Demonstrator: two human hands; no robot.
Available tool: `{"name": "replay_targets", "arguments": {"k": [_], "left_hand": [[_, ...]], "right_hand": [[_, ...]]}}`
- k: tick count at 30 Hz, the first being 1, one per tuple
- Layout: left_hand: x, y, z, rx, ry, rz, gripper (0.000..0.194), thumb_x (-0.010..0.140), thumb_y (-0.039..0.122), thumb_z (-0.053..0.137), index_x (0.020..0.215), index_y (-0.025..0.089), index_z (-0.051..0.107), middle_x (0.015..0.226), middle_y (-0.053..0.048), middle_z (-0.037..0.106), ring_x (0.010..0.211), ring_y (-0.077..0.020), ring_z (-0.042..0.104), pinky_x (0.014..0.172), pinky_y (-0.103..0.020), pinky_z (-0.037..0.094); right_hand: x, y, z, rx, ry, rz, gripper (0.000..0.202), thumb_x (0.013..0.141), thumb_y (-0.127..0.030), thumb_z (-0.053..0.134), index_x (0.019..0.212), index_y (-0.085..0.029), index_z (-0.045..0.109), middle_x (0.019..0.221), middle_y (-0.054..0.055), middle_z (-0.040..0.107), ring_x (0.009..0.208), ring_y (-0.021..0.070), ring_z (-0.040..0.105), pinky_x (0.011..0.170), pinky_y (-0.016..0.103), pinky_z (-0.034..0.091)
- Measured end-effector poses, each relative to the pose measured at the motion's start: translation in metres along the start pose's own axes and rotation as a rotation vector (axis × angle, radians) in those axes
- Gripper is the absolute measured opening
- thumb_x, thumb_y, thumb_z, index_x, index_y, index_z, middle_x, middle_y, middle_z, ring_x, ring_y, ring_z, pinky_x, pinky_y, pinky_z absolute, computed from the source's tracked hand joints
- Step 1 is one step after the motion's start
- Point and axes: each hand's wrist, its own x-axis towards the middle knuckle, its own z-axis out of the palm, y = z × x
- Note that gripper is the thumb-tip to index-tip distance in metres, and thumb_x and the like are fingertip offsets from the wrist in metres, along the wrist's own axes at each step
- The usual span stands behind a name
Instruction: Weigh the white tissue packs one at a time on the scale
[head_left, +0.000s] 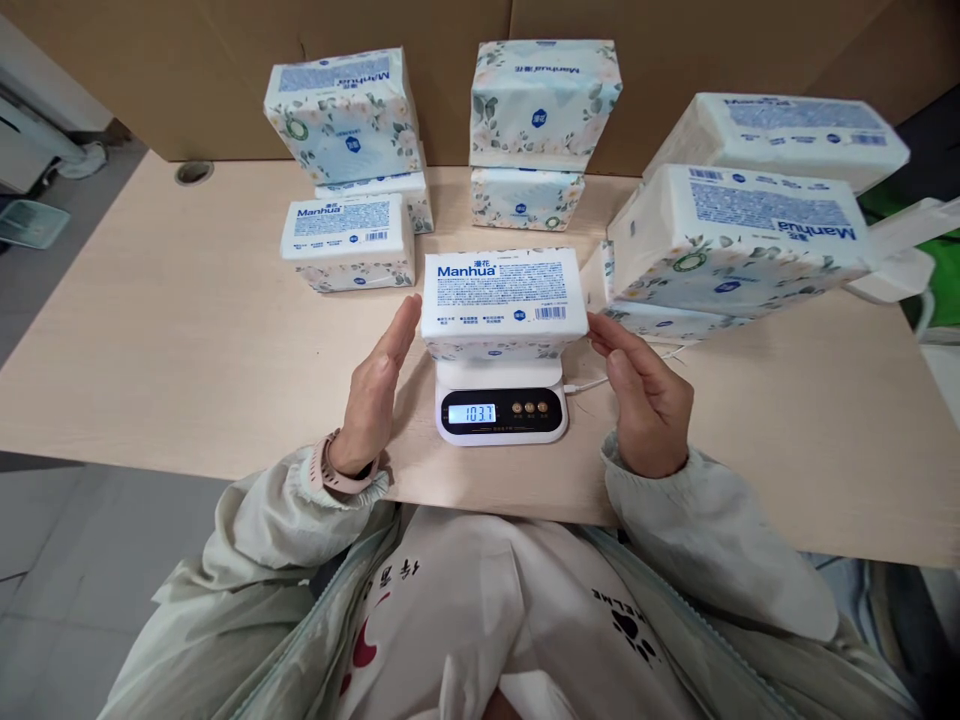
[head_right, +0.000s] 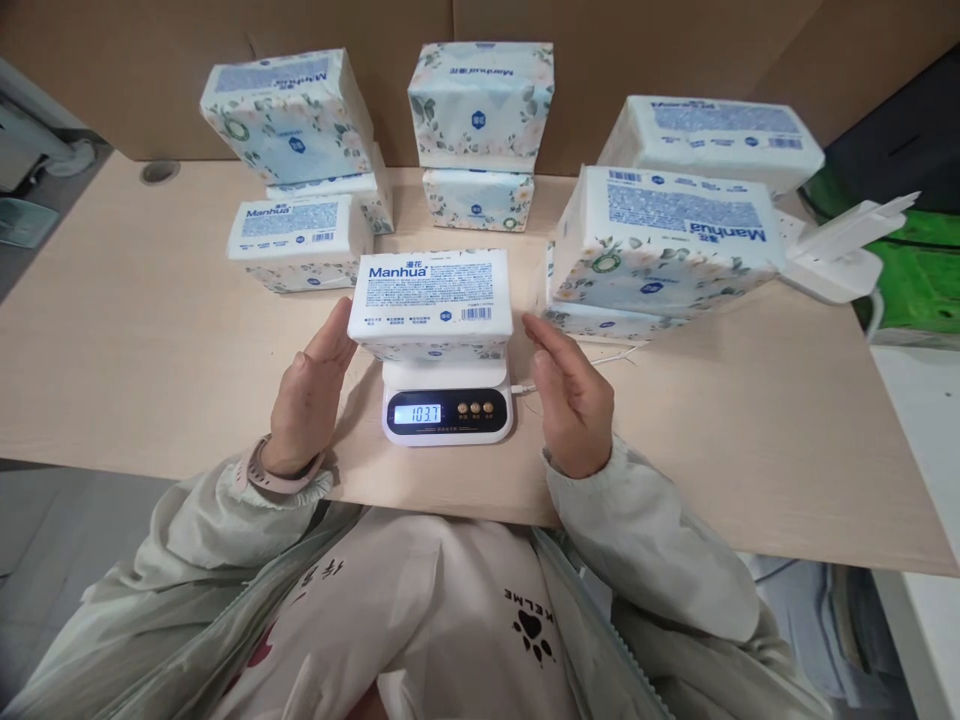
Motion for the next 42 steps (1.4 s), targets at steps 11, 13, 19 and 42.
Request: {"name": "replay_targets", "arguments": {"k": [11, 13, 19, 42], "left_hand": [[-0.001, -0.002, 0.001, -0.034, 0.050, -0.019, 0.061, 0.111, 0.065, 0.045, 0.165, 0.037, 0.054, 0.176, 0.004, 0.044, 0.172, -0.0295, 0.028, 0.146, -0.053, 0.019], [-0.001, -0.002, 0.001, -0.029, 0.051, -0.019, 0.061, 0.111, 0.066, 0.046, 0.164, 0.038, 0.054, 0.176, 0.004, 0.044, 0.172, -0.0298, 0.028, 0.145, -0.053, 0.019], [0.000, -0.003, 0.002, -0.038, 0.074, -0.020, 0.060, 0.110, 0.067, 0.048, 0.162, 0.039, 0.057, 0.175, 0.004, 0.045, 0.171, -0.0300, 0.030, 0.145, -0.052, 0.021], [0.062, 0.047, -0.051, 0.224, 0.277, 0.281, 0.061, 0.096, 0.087, 0.059, 0.134, 0.041, 0.070, 0.149, 0.018, 0.068, 0.168, -0.0375, 0.033, 0.139, -0.059, 0.030]], "right_hand": [[-0.001, -0.001, 0.000, -0.024, -0.020, -0.001, 0.036, 0.105, -0.042, 0.068, 0.140, -0.037, 0.076, 0.142, 0.000, 0.079, 0.132, 0.0282, 0.076, 0.120, 0.054, 0.060], [-0.001, -0.002, 0.000, -0.023, -0.027, -0.002, 0.036, 0.106, -0.041, 0.067, 0.141, -0.038, 0.076, 0.143, 0.000, 0.079, 0.133, 0.0279, 0.075, 0.121, 0.054, 0.059], [-0.003, 0.001, -0.002, -0.030, -0.038, 0.015, 0.037, 0.107, -0.044, 0.064, 0.143, -0.039, 0.075, 0.144, 0.000, 0.078, 0.137, 0.0303, 0.073, 0.124, 0.059, 0.056], [0.089, -0.047, 0.103, 0.054, -0.499, -0.149, 0.072, 0.100, -0.078, 0.056, 0.160, -0.038, 0.056, 0.171, -0.008, 0.053, 0.167, 0.0275, 0.041, 0.141, 0.048, 0.031]]}}
